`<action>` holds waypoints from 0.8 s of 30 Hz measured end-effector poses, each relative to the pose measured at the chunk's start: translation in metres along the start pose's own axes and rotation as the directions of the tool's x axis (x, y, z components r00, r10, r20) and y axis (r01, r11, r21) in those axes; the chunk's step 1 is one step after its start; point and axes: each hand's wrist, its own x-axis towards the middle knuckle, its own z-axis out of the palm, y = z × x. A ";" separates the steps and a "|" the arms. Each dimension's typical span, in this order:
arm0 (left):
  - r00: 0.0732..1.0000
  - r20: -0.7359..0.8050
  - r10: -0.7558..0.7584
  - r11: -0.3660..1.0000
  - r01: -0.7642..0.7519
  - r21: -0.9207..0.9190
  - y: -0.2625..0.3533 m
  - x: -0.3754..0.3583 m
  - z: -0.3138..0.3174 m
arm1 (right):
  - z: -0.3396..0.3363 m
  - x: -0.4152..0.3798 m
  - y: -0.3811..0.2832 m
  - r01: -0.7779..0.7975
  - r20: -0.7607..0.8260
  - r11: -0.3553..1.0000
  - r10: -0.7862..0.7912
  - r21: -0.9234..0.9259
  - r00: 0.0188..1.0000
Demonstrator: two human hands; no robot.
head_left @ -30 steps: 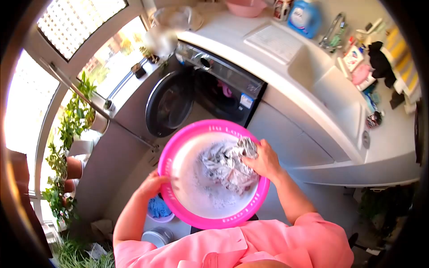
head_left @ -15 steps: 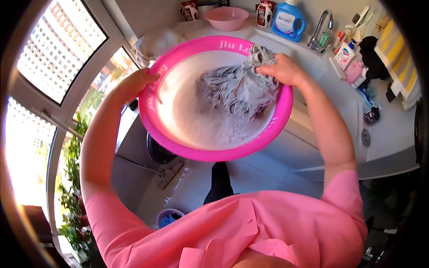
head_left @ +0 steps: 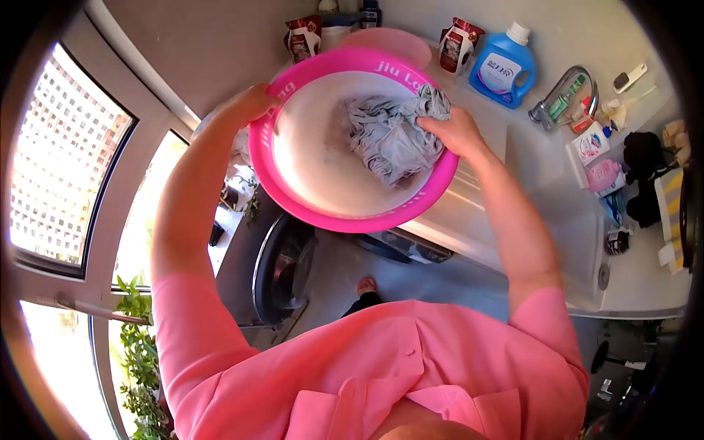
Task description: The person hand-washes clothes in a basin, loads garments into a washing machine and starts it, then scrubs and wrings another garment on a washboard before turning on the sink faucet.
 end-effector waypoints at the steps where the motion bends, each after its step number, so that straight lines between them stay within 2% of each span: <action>1: 1.000 -0.016 0.002 1.000 -0.002 -0.010 -0.002 0.009 -0.005 | 0.004 0.008 -0.002 0.000 -0.004 1.000 0.000 -0.002 1.000; 3: 1.000 -0.021 0.003 1.000 -0.004 -0.018 -0.007 0.024 -0.013 | 0.010 0.019 -0.004 -0.019 0.027 0.994 0.016 0.110 0.999; 5: 0.991 -0.066 0.112 0.994 -0.112 0.010 -0.007 0.036 -0.022 | 0.019 0.034 0.003 -0.009 0.009 0.992 0.008 0.127 1.000; 6: 0.991 -0.061 0.121 0.993 -0.120 0.012 -0.018 0.050 -0.030 | 0.024 0.040 -0.001 0.000 -0.019 0.994 0.002 0.112 1.000; 8: 0.971 -0.208 0.115 0.984 -0.083 0.157 -0.038 0.085 -0.041 | 0.025 0.044 -0.021 -0.042 -0.028 0.995 0.044 0.086 0.999; 10: 0.978 -0.204 0.049 0.999 -0.053 -0.013 -0.019 0.067 -0.046 | 0.031 0.050 -0.031 -0.041 -0.108 0.999 0.043 0.020 0.993; 11: 0.954 -0.270 0.128 0.987 -0.096 0.129 -0.017 0.070 -0.047 | 0.036 0.055 -0.029 0.087 -0.270 0.991 -0.112 -0.104 0.956; 12: 0.921 -0.328 0.210 0.955 -0.123 0.268 -0.018 0.074 -0.051 | 0.041 0.058 -0.031 0.192 -0.394 0.950 -0.279 -0.248 0.876; 13: 0.924 -0.318 0.214 0.955 -0.129 0.269 -0.019 0.079 -0.052 | 0.045 0.058 -0.032 0.274 -0.482 0.866 -0.468 -0.419 0.741; 15: 0.863 -0.420 0.279 0.908 -0.094 0.409 -0.025 0.080 -0.050 | 0.029 0.056 -0.051 0.364 -0.335 0.931 -0.351 -0.024 0.874; 16: 0.860 -0.444 0.251 0.922 -0.073 0.381 -0.025 0.080 -0.050 | 0.021 0.056 -0.060 0.366 -0.331 0.930 -0.353 -0.025 0.875; 17: 0.859 -0.449 0.245 0.924 -0.067 0.377 -0.021 0.080 -0.050 | 0.014 0.055 -0.069 0.349 -0.299 0.934 -0.310 0.083 0.902; 18: 0.875 -0.432 0.219 0.889 0.004 0.458 -0.014 0.078 -0.052 | 0.009 0.054 -0.078 0.324 -0.260 0.926 -0.271 0.192 0.927; 19: 0.887 -0.421 0.191 0.842 0.073 0.535 -0.009 0.072 -0.056 | 0.004 0.055 -0.088 0.332 -0.253 0.923 -0.280 0.196 0.926; 21: 0.733 -0.607 0.308 0.807 0.138 0.575 0.033 0.043 -0.032 | -0.006 0.063 -0.108 0.511 -0.335 0.801 -0.411 0.310 0.848; 22: 0.728 -0.516 0.451 0.828 -0.125 0.547 0.042 0.033 -0.025 | -0.014 0.064 -0.115 0.610 -0.367 0.756 -0.512 0.236 0.777; 23: 0.719 -0.476 0.507 0.856 -0.354 0.377 0.064 0.012 -0.013 | -0.021 0.066 -0.127 0.616 -0.370 0.751 -0.517 0.236 0.772; 24: 0.706 -0.434 0.560 0.820 -0.547 0.168 0.086 -0.008 0.000 | -0.029 0.065 -0.142 0.555 -0.425 0.733 -0.391 0.394 0.817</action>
